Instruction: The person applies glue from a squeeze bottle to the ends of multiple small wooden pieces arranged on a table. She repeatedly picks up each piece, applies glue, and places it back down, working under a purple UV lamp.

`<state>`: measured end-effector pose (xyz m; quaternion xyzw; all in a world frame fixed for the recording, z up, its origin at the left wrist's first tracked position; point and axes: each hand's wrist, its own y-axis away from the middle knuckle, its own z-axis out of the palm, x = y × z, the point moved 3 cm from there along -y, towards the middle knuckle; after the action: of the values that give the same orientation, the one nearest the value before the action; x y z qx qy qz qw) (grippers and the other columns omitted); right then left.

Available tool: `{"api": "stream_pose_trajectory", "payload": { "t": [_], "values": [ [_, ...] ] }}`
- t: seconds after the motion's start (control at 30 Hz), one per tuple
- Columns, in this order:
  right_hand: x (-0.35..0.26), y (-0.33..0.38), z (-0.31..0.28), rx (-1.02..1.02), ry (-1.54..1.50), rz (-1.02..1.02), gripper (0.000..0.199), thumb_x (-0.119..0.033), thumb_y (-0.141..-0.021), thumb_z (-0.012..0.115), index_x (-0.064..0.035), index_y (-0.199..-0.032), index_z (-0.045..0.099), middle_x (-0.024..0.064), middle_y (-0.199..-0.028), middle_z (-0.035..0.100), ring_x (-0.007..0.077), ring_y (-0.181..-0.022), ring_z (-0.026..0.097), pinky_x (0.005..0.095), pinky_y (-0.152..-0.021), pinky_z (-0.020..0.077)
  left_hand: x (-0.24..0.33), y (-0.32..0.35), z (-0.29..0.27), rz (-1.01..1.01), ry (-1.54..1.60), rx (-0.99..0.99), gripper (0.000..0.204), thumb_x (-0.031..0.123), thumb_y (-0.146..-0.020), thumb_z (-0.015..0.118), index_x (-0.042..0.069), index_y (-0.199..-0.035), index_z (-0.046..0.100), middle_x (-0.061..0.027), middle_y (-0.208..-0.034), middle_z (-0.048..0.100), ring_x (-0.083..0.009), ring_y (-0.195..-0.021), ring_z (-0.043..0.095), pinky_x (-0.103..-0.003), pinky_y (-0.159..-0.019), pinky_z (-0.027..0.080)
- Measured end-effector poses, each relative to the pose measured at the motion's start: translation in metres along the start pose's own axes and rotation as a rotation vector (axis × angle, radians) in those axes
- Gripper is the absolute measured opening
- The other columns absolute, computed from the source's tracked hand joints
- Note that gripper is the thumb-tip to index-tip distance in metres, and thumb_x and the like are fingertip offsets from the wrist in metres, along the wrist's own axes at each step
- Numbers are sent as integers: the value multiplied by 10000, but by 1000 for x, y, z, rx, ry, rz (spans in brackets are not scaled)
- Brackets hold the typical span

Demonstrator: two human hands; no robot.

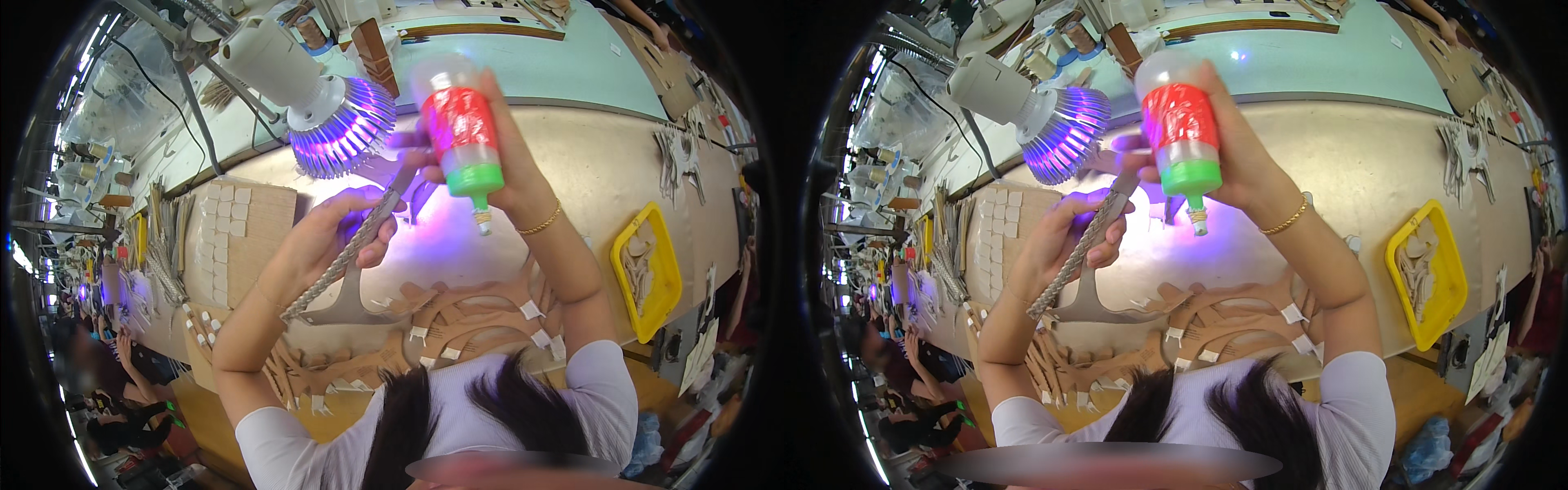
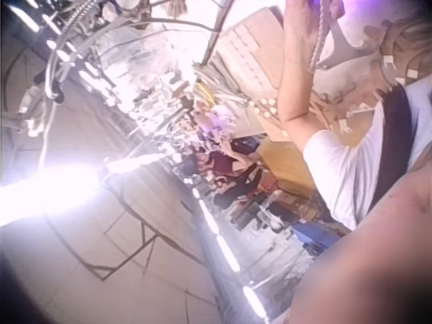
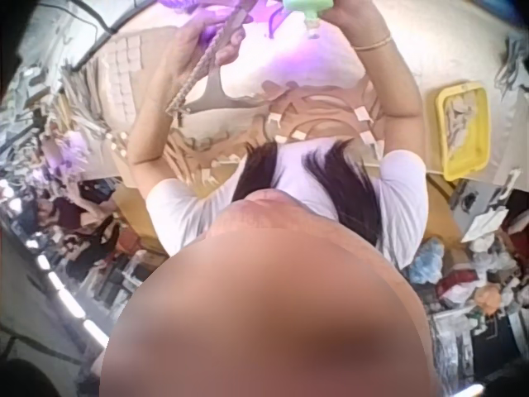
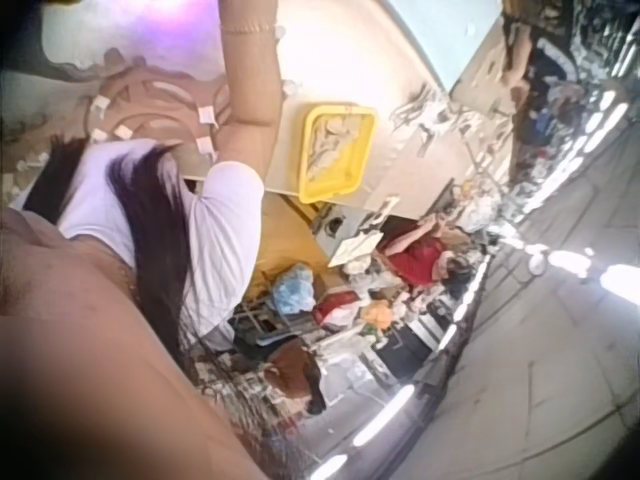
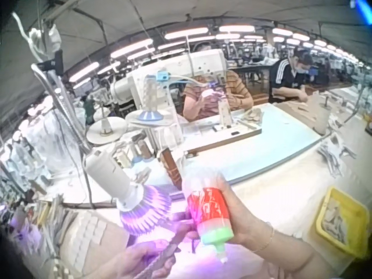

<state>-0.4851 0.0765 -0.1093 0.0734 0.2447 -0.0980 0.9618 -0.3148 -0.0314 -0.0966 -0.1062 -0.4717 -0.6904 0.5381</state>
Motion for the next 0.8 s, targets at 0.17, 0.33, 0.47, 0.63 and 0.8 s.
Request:
{"api": "stream_pose_trajectory", "payload": {
  "t": [0.17, 0.33, 0.47, 0.63, 0.8],
  "values": [
    [-40, 45, 25, -213, 177, -364, 813, -736, -805, 512, -6, -1162, 535, 159, -1036, 636, 327, -991, 657, 438, -808, 574, 1, 20, 37, 115, -276, -24, 266, 181, -910, 564, -25, -1074, 526, -116, -782, 582, -132, -509, 486, -240, -488, 403],
    [-67, 106, 58, -116, 499, -712, 1083, -902, -719, 248, 26, -1232, 472, 124, -956, 611, 242, -858, 653, 389, -672, 569, -20, 35, 93, 179, -584, -42, 294, 74, -837, 691, -19, -1065, 532, -64, -839, 604, -85, -710, 558, -222, -582, 444],
    [-62, 143, 68, -72, 643, -916, 1103, -909, -727, 183, -27, -1359, 382, 168, -1141, 595, 274, -986, 643, 427, -790, 569, -32, 34, 128, 393, -929, -116, 272, 81, -849, 673, -47, -1051, 542, -39, -813, 618, -54, -699, 540, -217, -584, 420],
    [-53, 201, 61, 391, 1160, -1030, 1192, -928, -638, 355, 27, -1352, 357, 169, -1226, 551, 301, -1044, 614, 442, -817, 556, -52, 19, 160, 605, -1155, -108, 202, 92, -844, 665, -50, -955, 572, -43, -670, 576, -48, -579, 464, -222, -529, 374],
    [-42, 245, 51, 370, 1311, -913, 1066, -795, -741, 498, -15, -1433, 274, 184, -1385, 452, 315, -1208, 523, 475, -995, 460, -70, 13, 180, 566, -1190, -168, 241, 157, -811, 651, -53, -909, 586, -189, -709, 609, -278, -597, 603, -351, -582, 477]
  ]
}}
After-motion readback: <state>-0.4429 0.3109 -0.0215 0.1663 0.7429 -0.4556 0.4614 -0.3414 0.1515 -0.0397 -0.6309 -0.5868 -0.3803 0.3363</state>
